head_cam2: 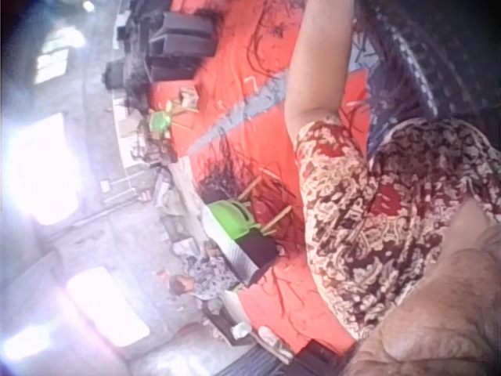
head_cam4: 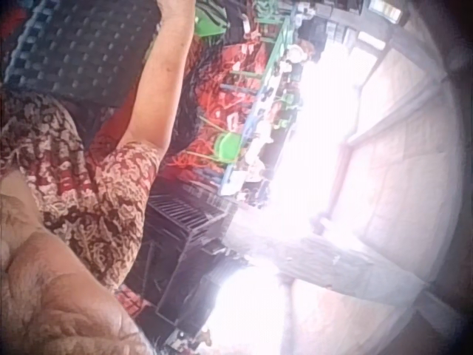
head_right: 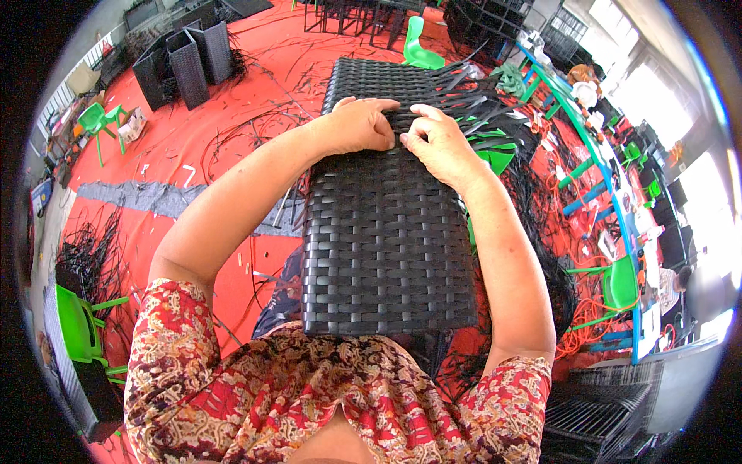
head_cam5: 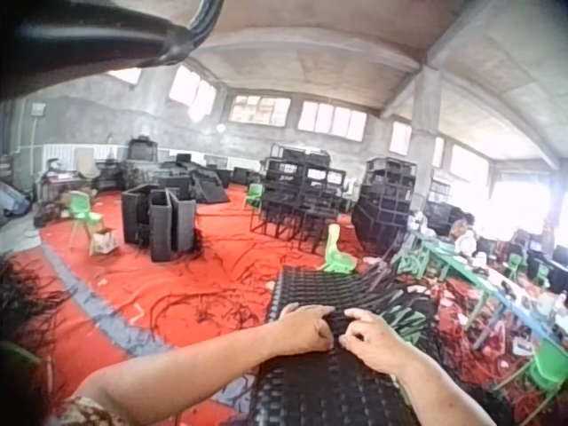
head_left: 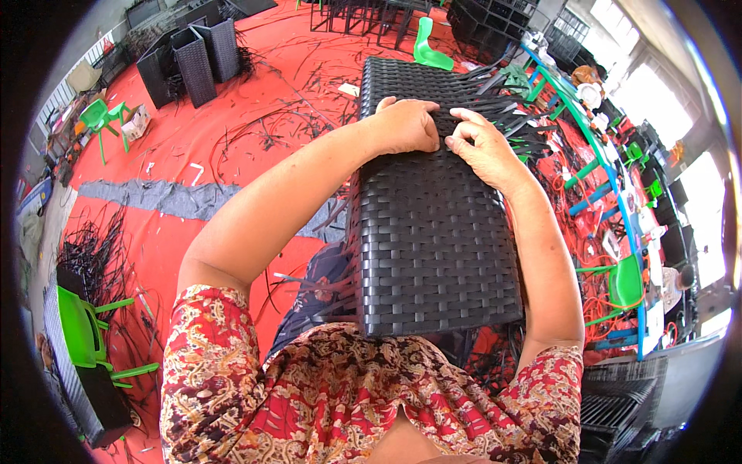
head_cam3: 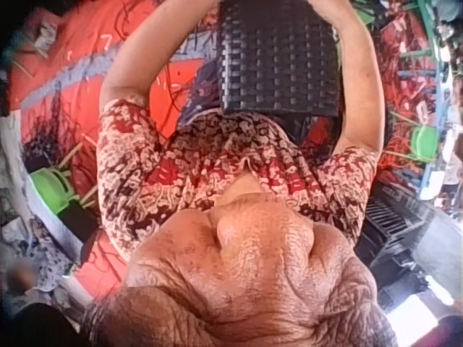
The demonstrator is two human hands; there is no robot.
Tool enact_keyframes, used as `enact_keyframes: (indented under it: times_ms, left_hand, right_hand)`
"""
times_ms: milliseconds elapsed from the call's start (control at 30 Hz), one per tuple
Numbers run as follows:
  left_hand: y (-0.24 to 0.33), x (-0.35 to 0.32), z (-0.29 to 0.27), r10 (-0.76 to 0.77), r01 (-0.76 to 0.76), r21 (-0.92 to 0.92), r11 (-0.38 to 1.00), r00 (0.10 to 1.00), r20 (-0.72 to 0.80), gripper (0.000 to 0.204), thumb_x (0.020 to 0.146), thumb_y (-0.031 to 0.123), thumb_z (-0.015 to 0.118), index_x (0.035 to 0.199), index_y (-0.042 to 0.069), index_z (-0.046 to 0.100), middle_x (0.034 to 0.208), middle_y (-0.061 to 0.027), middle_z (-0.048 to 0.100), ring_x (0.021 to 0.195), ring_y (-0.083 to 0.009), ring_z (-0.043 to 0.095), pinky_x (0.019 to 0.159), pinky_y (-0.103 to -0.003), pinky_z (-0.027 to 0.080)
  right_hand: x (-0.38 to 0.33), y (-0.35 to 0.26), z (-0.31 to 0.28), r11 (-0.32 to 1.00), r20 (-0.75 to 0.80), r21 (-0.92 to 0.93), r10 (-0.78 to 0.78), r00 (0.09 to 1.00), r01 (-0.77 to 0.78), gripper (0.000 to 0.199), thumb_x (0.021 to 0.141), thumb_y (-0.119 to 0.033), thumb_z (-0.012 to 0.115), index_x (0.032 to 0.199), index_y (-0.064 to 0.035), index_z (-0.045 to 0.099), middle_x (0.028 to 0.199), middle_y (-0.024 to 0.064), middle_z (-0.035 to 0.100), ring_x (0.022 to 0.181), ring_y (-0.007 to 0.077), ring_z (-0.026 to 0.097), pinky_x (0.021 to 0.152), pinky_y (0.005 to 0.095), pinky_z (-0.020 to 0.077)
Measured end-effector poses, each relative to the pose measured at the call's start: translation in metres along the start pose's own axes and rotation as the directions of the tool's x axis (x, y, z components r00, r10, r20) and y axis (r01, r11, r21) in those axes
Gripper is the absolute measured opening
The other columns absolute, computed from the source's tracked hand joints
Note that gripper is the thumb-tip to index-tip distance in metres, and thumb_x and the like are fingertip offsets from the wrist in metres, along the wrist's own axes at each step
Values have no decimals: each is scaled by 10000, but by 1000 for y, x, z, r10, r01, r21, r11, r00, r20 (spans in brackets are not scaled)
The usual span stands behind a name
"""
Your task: The person weaves black plastic strips into the frame of a basket by hand, using scissors to trim excess strips and tucking the ends into the weave.
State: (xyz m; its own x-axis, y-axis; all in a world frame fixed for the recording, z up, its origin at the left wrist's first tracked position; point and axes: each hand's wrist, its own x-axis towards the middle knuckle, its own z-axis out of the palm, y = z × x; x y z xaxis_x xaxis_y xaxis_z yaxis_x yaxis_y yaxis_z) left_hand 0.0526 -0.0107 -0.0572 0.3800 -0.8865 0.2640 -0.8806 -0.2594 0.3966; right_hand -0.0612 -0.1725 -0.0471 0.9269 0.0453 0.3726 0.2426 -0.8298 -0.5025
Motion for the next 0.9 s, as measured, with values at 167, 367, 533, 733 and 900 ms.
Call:
enact_keyframes:
  times_ms: [167,367,533,733,900]
  left_hand:
    - [-6,4,9,-46,-43,-398,916,976,-212,125,700,184,669,756,74,688,1250,-122,538,935,-188,599,879,-290,407]
    - [-9,-13,-1,-44,-212,-701,681,944,-328,115,752,132,656,749,18,661,1255,-174,499,1113,-197,490,928,-327,367]
    - [-30,-28,7,105,-188,-117,975,857,-504,91,720,173,668,762,92,677,1246,-156,516,1108,-270,510,931,-374,383]
    - [-19,-51,-3,185,-92,270,958,921,-342,123,747,260,622,799,182,702,1381,-74,399,1286,-268,343,979,-592,252]
    - [-11,-42,-7,72,-28,327,945,990,-124,168,791,291,578,832,191,707,1443,-97,316,1339,-291,259,976,-621,233]
  right_hand:
    - [0,-12,5,940,-302,-333,-176,937,70,190,817,-180,628,727,-16,591,1242,213,502,1092,346,517,963,360,369]
    - [17,-9,7,980,-9,185,77,997,-74,204,860,-220,606,814,-30,665,1267,204,492,1175,253,468,959,326,358]
    - [20,-13,7,949,87,260,163,983,-180,200,818,-193,626,733,-13,634,1287,202,475,1159,208,468,916,293,361]
    - [24,-17,8,950,207,210,190,960,-233,191,781,-168,626,674,-13,594,1309,218,452,1163,234,471,922,304,361]
    - [31,-21,9,997,262,39,61,963,-73,172,791,-175,627,695,-34,596,1342,228,410,1184,294,455,963,345,350]
